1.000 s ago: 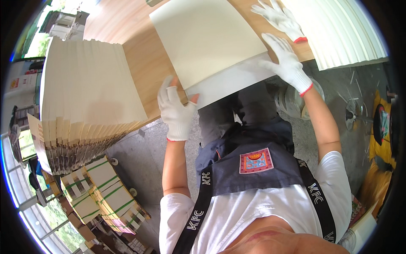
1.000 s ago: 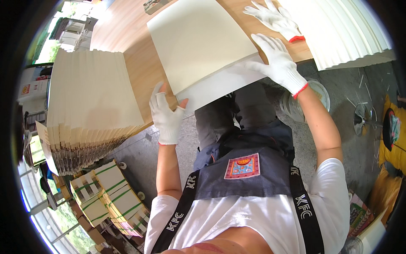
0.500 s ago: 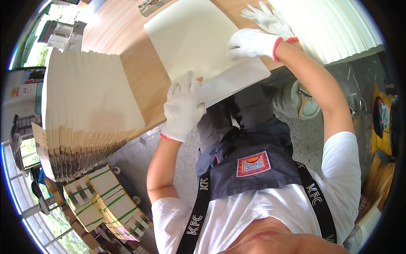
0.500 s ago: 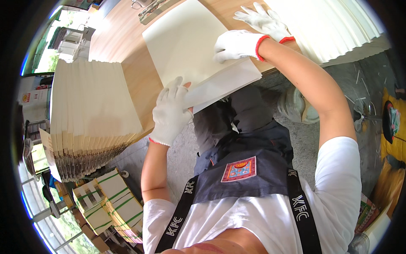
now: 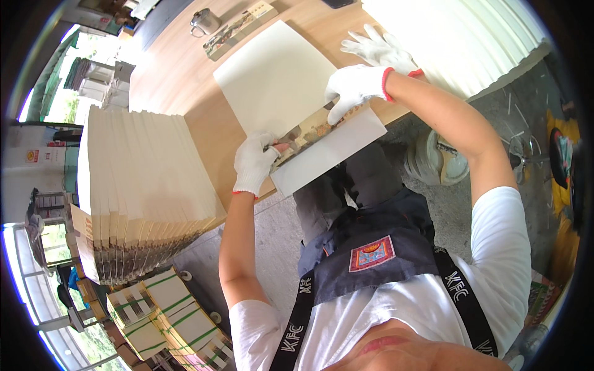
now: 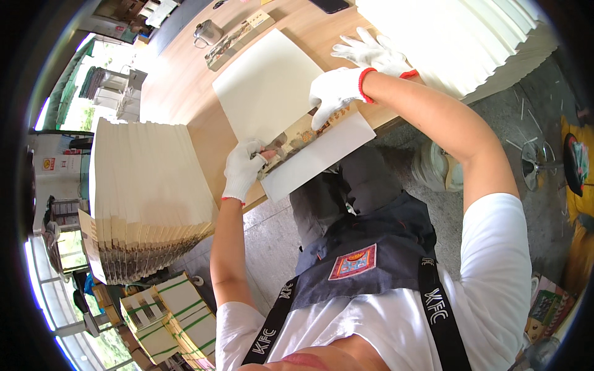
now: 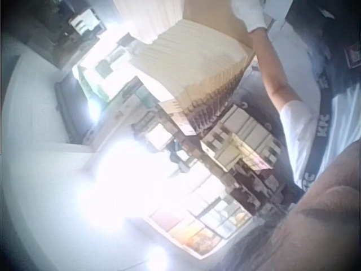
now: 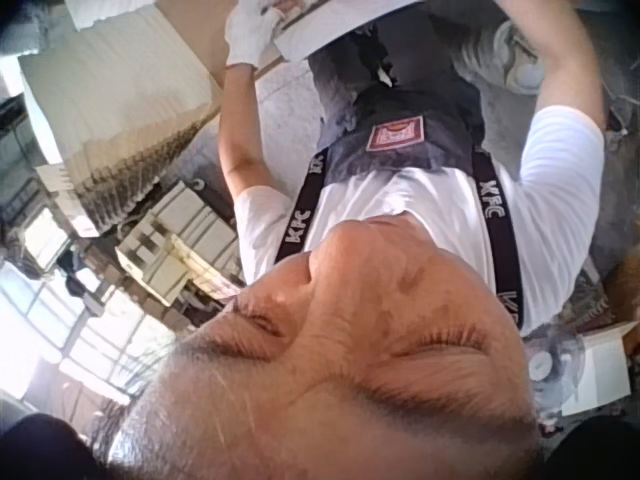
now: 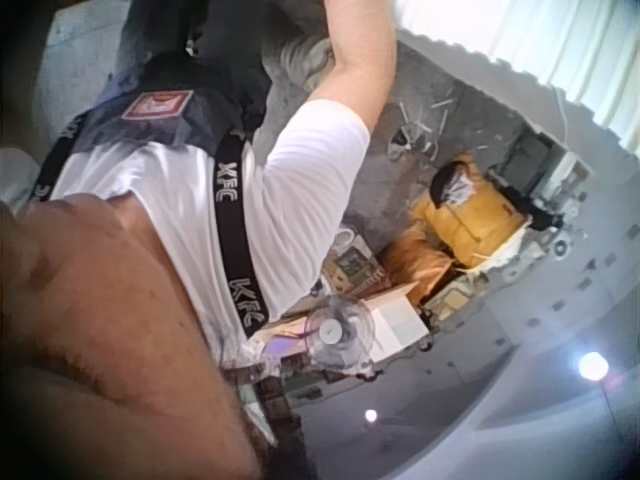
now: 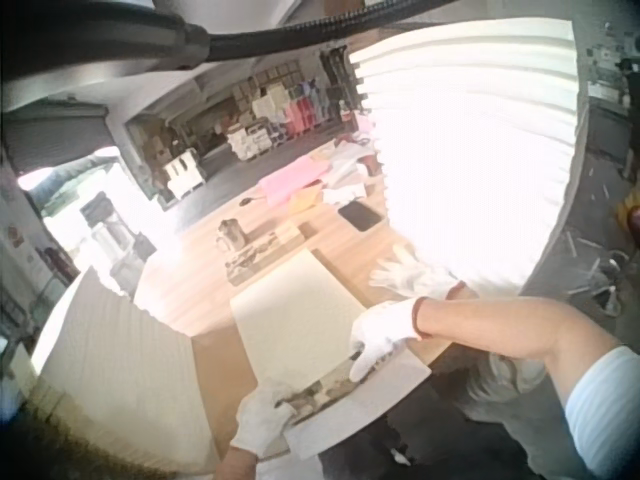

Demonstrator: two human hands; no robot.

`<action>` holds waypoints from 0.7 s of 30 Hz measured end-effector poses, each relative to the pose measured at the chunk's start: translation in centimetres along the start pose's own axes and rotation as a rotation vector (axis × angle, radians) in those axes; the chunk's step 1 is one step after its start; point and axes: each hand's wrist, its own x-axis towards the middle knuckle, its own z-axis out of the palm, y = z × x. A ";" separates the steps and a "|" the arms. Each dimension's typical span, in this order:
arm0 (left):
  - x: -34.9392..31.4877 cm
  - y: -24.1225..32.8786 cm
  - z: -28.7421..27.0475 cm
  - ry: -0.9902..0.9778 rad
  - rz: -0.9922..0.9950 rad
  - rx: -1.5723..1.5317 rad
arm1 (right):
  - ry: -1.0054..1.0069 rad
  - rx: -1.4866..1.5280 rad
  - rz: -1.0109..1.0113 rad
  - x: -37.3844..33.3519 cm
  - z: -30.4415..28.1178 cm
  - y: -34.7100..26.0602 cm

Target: The person applies white paint to the edges of a stack of wooden panels using a brush. They dip the brush into a paint container, apply paint to the edges, and then place the painted panel onto a separate stack.

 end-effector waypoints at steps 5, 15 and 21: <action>0.3 -0.4 0.4 0.010 -0.061 -0.158 | 0.092 0.165 -0.003 0.5 1.0 1.7; 0.2 -1.5 0.8 0.008 -0.035 -0.166 | 0.265 0.328 -0.015 0.8 3.8 3.0; 0.8 -1.4 0.0 -0.088 -0.034 -0.138 | 0.423 0.296 -0.120 1.4 5.4 3.7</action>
